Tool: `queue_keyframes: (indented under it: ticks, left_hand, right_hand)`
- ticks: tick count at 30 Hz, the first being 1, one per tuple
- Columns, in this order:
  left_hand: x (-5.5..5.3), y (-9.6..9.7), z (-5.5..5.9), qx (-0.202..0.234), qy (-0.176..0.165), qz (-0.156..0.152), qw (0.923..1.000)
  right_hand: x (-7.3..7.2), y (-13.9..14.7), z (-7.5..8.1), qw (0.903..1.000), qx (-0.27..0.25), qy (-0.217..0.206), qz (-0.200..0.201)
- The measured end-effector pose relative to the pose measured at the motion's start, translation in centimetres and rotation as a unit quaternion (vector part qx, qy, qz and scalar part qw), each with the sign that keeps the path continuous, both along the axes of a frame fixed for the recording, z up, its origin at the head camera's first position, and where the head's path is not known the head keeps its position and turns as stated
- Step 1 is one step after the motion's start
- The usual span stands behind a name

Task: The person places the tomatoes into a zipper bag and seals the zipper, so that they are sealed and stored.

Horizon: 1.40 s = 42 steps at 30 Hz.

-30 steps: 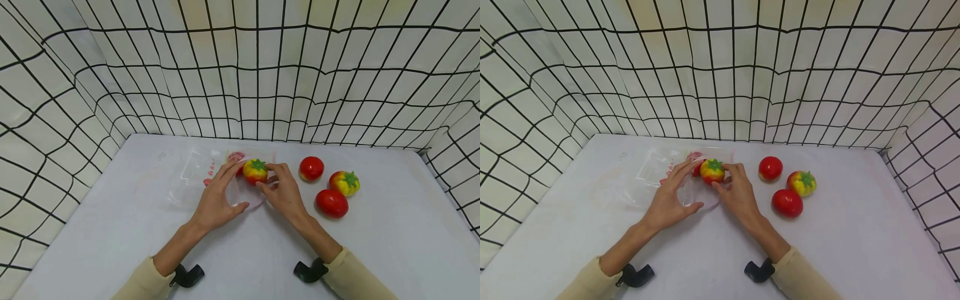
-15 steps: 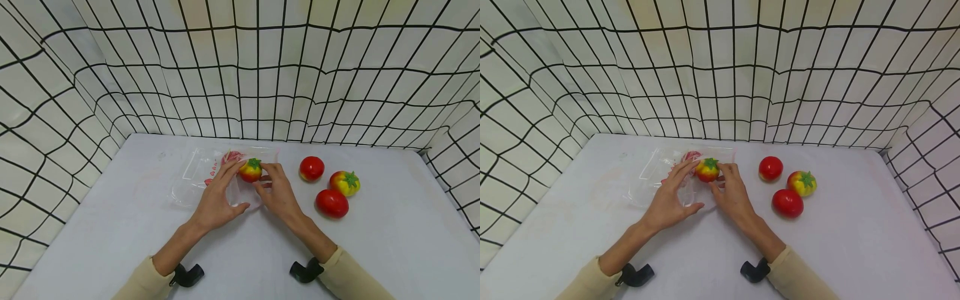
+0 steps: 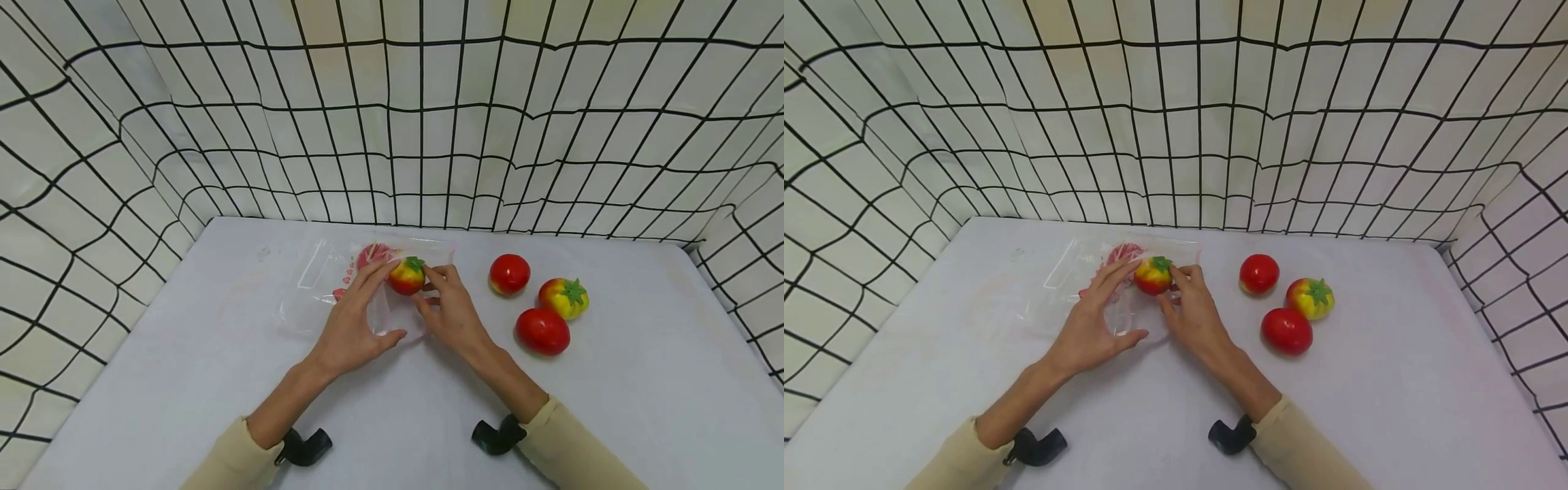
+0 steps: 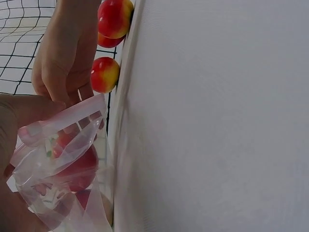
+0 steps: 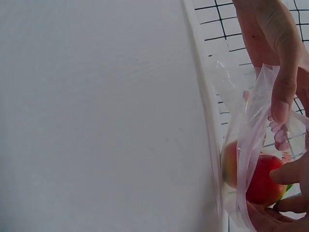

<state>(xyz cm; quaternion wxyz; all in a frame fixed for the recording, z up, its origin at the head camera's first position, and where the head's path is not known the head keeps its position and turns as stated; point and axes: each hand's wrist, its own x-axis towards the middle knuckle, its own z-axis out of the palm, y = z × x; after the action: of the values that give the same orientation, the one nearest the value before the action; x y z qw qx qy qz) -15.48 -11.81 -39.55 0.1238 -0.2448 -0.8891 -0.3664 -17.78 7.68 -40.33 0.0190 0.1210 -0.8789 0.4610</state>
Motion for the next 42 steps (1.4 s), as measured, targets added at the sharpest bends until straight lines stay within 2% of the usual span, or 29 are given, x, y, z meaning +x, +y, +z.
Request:
queue_keyframes:
  ticks: [8, 21, 42]
  left_hand:
    - [-0.3, 0.1, 0.0, -0.004, -0.002, 0.003, 1.0]
    - [-0.3, 0.3, 0.1, -0.011, -0.012, 0.013, 0.9998]
    - [-0.1, 0.0, -0.1, -0.005, -0.014, 0.01, 0.9998]
  right_hand:
    - [0.2, 0.8, 0.3, 0.9997, -0.012, 0.012, 0.018]
    - [0.8, 2.6, 0.6, 0.9996, -0.014, 0.023, 0.012]
    - [1.4, 7.5, 1.9, 0.9978, -0.001, 0.065, 0.016]
